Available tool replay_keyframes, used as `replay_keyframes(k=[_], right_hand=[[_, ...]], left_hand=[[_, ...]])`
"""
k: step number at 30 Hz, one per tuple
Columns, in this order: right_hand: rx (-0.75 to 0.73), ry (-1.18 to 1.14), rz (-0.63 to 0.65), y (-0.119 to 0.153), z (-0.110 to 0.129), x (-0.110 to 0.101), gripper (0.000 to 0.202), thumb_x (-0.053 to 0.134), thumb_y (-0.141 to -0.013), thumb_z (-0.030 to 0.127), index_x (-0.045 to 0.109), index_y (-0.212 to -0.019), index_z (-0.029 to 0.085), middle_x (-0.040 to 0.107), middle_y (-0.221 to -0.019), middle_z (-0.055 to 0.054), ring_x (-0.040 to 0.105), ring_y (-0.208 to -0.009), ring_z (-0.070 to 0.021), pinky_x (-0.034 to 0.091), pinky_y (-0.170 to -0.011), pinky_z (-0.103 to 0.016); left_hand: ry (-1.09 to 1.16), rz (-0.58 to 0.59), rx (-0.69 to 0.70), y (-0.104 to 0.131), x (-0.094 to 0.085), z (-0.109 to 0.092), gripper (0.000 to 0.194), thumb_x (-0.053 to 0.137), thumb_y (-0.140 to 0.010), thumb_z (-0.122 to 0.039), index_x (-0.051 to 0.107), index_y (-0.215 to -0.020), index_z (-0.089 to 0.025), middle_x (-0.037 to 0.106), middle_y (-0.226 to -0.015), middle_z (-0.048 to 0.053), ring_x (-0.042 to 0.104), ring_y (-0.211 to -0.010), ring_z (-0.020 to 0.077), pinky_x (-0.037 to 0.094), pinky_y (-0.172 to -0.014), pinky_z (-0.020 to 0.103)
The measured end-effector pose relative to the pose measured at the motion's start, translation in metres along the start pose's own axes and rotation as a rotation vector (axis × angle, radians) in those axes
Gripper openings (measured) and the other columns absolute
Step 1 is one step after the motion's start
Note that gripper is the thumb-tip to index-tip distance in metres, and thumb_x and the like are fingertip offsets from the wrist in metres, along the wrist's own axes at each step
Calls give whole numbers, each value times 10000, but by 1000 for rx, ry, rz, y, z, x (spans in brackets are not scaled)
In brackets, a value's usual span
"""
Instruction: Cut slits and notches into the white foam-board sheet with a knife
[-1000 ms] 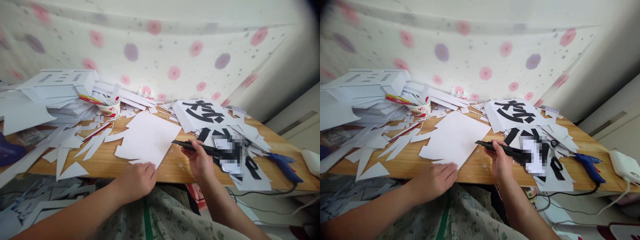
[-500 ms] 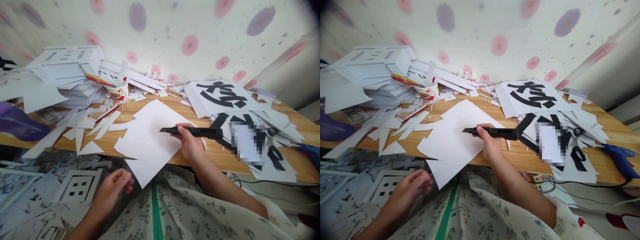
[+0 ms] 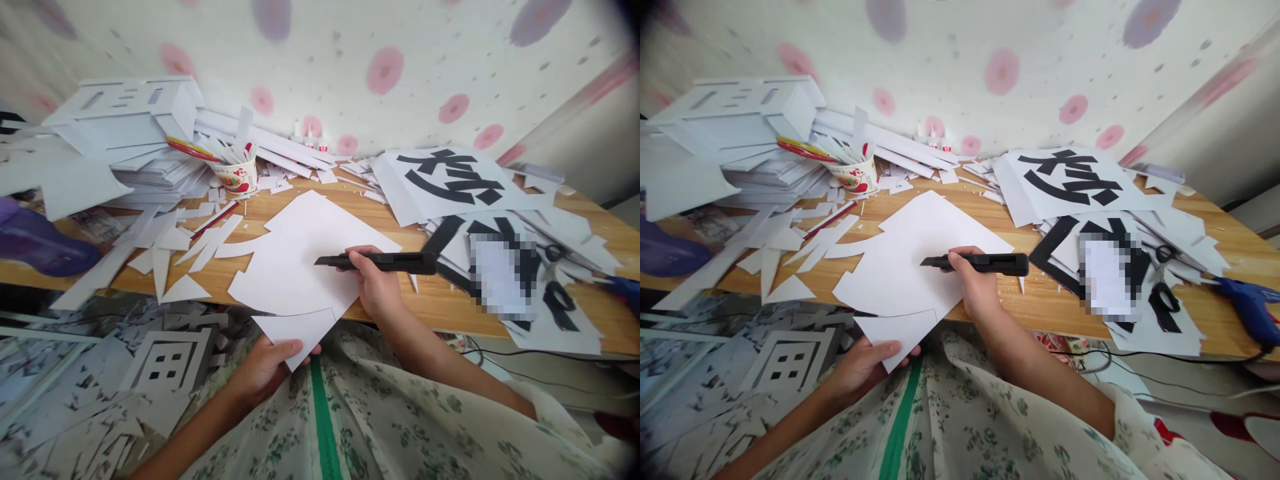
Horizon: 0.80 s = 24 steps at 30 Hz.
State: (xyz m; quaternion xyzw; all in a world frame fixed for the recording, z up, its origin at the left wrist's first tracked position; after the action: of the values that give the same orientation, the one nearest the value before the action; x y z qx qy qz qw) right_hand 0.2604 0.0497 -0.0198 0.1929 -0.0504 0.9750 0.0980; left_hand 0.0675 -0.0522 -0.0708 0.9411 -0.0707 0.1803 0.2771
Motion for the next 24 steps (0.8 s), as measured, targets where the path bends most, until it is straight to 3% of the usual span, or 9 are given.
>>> replay_keyframes(k=[7, 14, 24], right_hand=[[6, 14, -2, 3, -2, 0, 146, 745, -721, 326, 682, -773, 204, 691, -681, 14, 670, -618, -178, 540, -690, -355], [4, 21, -21, 3, -3, -3, 162, 747, -722, 335, 684, -777, 196, 699, -677, 8, 673, -612, -182, 534, -690, -361], [11, 65, -63, 0, -8, -5, 155, 750, -718, 332, 681, -756, 199, 694, -667, 19, 673, -603, -177, 531, -697, -349]], left_hand=[[-149, 56, 63, -6, -6, 5, 392, 828, -599, -427, 737, -885, -175, 752, -800, 76, 673, -783, 267, 533, -658, 361], [-245, 83, 93, -11, -13, 7, 329, 789, -686, -416, 744, -892, -164, 755, -866, 74, 680, -821, 244, 542, -763, 373], [-320, 58, 94, -6, -28, 9, 487, 801, -644, -484, 737, -999, -157, 755, -855, 86, 673, -799, 243, 530, -754, 371]])
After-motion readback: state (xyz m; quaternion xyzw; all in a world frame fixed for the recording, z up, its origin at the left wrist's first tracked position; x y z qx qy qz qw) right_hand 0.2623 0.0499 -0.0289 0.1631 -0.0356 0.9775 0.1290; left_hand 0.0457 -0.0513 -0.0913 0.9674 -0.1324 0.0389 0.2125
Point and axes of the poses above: each hand's wrist, its own y-axis away from the middle knuckle, its own x-axis out of the palm, z = x × y, the point moved 5 cm from there along -y, towards the middle knuckle
